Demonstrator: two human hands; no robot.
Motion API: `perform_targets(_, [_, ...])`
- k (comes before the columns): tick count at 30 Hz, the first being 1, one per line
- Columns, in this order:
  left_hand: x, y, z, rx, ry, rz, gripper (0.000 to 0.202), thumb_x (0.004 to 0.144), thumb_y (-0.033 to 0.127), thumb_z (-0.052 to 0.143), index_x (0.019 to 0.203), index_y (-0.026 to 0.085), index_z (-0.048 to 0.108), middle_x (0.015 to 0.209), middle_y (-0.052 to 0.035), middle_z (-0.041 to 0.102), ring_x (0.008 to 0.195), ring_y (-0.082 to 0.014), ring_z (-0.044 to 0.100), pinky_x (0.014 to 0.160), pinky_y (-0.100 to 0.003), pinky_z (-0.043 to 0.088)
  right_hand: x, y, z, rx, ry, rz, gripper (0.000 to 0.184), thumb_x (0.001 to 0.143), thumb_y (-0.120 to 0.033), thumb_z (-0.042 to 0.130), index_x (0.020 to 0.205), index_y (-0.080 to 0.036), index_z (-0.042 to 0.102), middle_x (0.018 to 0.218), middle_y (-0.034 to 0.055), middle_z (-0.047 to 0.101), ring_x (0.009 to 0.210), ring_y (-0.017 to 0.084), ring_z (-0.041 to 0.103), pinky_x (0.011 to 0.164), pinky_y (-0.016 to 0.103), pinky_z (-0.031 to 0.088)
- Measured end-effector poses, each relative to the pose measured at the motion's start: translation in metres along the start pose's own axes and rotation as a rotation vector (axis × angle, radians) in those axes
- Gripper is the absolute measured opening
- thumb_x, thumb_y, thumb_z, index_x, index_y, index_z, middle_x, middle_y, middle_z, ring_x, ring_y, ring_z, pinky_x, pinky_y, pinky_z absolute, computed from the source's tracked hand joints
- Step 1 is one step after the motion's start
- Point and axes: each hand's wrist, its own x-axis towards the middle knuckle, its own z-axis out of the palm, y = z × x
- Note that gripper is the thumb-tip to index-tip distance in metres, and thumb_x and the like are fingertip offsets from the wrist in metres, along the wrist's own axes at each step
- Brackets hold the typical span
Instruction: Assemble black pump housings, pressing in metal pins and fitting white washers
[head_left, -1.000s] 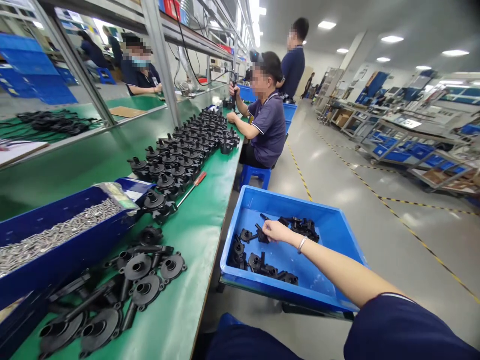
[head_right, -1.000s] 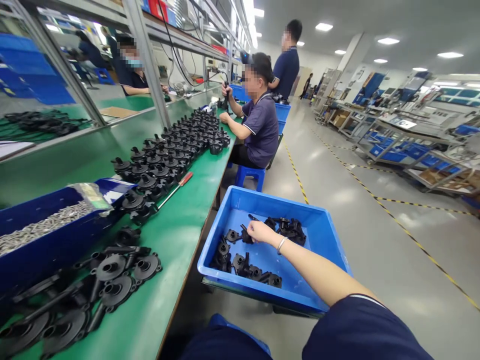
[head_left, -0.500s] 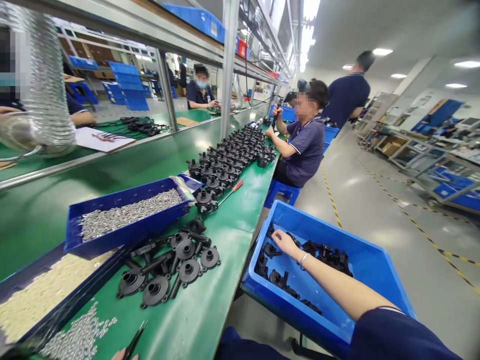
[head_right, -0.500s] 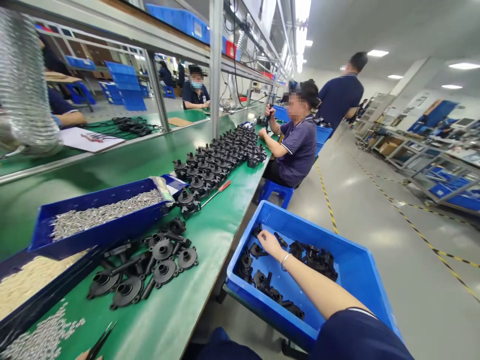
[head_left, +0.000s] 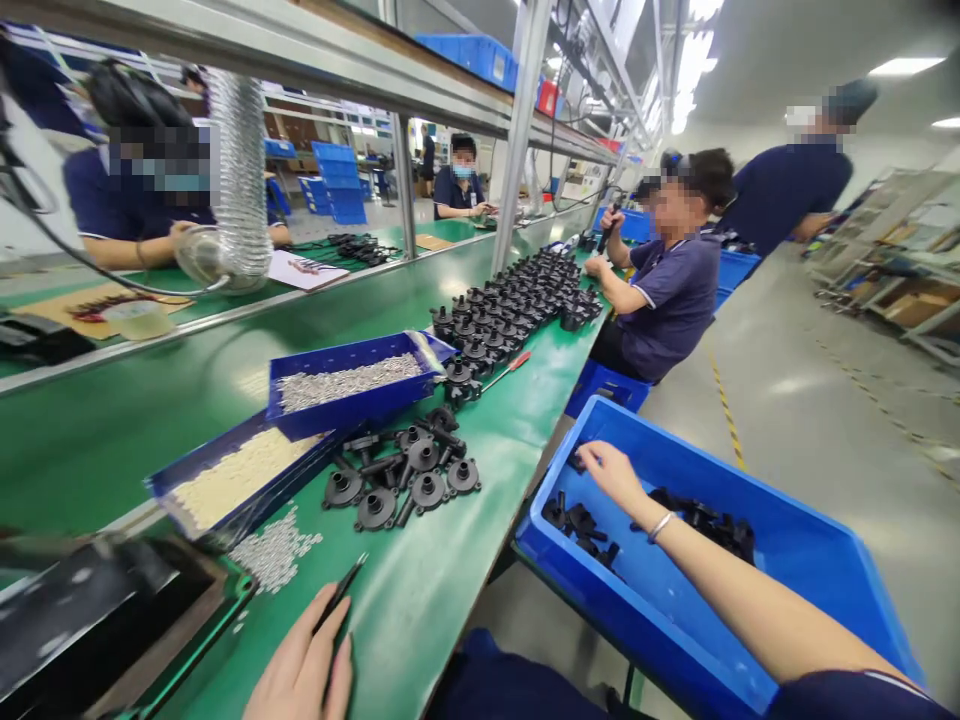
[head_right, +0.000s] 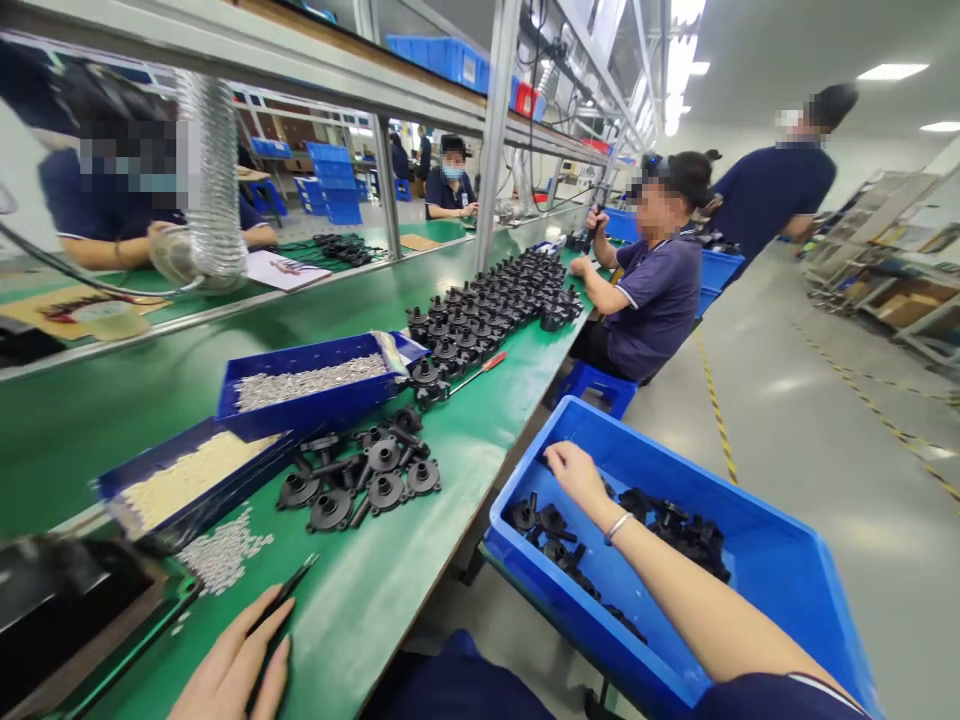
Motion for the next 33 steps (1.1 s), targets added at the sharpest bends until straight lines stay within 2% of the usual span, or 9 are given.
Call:
perform_targets(3, [0.002, 0.018, -0.010, 0.005, 0.032, -0.063, 0.032, 0.100, 0.030, 0.040, 0.125, 0.018, 0.056, 0.138, -0.0130, 0.058, 0.117, -0.0257, 0.065, 0.097, -0.040, 0.059, -0.007, -0.047, -0.020, 0.107, 0.161, -0.102, 0.034, 0.102, -0.040, 0.041, 0.094, -0.017, 0.064, 0.097, 0.0083, 0.068, 0.094, 0.021, 0.064, 0.089, 0.037, 0.048])
perform_targets(7, [0.002, 0.031, -0.017, -0.033, 0.000, -0.128, 0.032, 0.099, 0.023, 0.040, 0.126, 0.016, 0.057, 0.138, -0.0142, 0.057, 0.121, -0.0245, 0.063, 0.099, -0.040, 0.058, -0.028, -0.125, -0.022, 0.287, 0.100, -0.406, 0.024, 0.100, -0.034, 0.048, 0.090, -0.019, 0.064, 0.096, 0.0060, 0.067, 0.093, 0.018, 0.063, 0.089, 0.031, 0.048])
perform_targets(10, [-0.001, 0.035, -0.020, -0.039, 0.013, -0.160, 0.032, 0.098, 0.018, 0.041, 0.126, 0.014, 0.056, 0.140, -0.0161, 0.055, 0.123, -0.0253, 0.061, 0.100, -0.040, 0.058, -0.044, -0.189, -0.002, 0.393, -0.116, -0.712, 0.017, 0.101, -0.024, 0.047, 0.095, -0.019, 0.063, 0.100, 0.0065, 0.065, 0.095, 0.016, 0.062, 0.088, 0.029, 0.050])
perform_targets(13, [-0.006, 0.037, -0.024, -0.029, 0.068, -0.165, 0.031, 0.096, 0.015, 0.044, 0.125, 0.014, 0.057, 0.139, -0.0175, 0.054, 0.126, -0.0280, 0.058, 0.101, -0.044, 0.057, -0.056, -0.245, 0.030, 0.374, -0.314, -0.911, 0.019, 0.100, -0.023, 0.045, 0.109, -0.019, 0.061, 0.114, 0.0088, 0.063, 0.104, 0.016, 0.061, 0.092, 0.030, 0.052])
perform_targets(17, [-0.010, 0.037, -0.030, -0.024, 0.144, -0.225, 0.030, 0.093, 0.012, 0.047, 0.119, 0.015, 0.060, 0.125, -0.0170, 0.062, 0.116, -0.0292, 0.063, 0.097, -0.047, 0.058, -0.070, -0.297, 0.079, 0.170, -0.383, -1.079, 0.029, 0.097, -0.020, 0.049, 0.125, -0.017, 0.056, 0.127, 0.0112, 0.057, 0.114, 0.019, 0.058, 0.098, 0.033, 0.052])
perform_targets(22, [-0.011, 0.036, -0.035, -0.046, 0.159, -0.285, 0.031, 0.090, 0.007, 0.045, 0.116, 0.014, 0.061, 0.111, -0.0142, 0.066, 0.103, -0.0267, 0.065, 0.092, -0.046, 0.059, -0.086, -0.321, 0.122, 0.067, -0.313, -1.112, 0.017, 0.098, -0.015, 0.047, 0.097, -0.013, 0.063, 0.094, 0.0094, 0.060, 0.089, 0.022, 0.057, 0.082, 0.039, 0.055])
perform_targets(25, [-0.012, 0.036, -0.033, -0.025, 0.152, -0.310, 0.034, 0.089, 0.005, 0.045, 0.120, 0.010, 0.059, 0.115, -0.0159, 0.065, 0.107, -0.0273, 0.064, 0.094, -0.046, 0.059, -0.087, -0.321, 0.135, 0.044, -0.281, -1.091, 0.018, 0.100, -0.016, 0.045, 0.096, -0.012, 0.062, 0.095, 0.0093, 0.059, 0.087, 0.022, 0.056, 0.078, 0.038, 0.055])
perform_targets(30, [-0.016, 0.036, -0.029, 0.007, 0.145, -0.359, 0.039, 0.090, 0.004, 0.043, 0.126, 0.011, 0.055, 0.124, -0.0164, 0.062, 0.115, -0.0278, 0.062, 0.097, -0.047, 0.058, -0.083, -0.322, 0.138, 0.042, -0.260, -1.087, 0.019, 0.100, -0.014, 0.043, 0.100, -0.012, 0.062, 0.095, 0.0092, 0.059, 0.087, 0.022, 0.057, 0.079, 0.038, 0.055])
perform_targets(33, [-0.017, 0.038, -0.046, 0.020, 0.195, -0.408, 0.039, 0.094, 0.011, 0.044, 0.132, 0.016, 0.051, 0.135, -0.0163, 0.056, 0.127, -0.0292, 0.056, 0.100, -0.048, 0.056, -0.079, -0.327, 0.125, 0.079, -0.256, -1.107, 0.021, 0.099, -0.013, 0.042, 0.110, -0.013, 0.061, 0.103, 0.0110, 0.060, 0.093, 0.023, 0.058, 0.082, 0.039, 0.056])
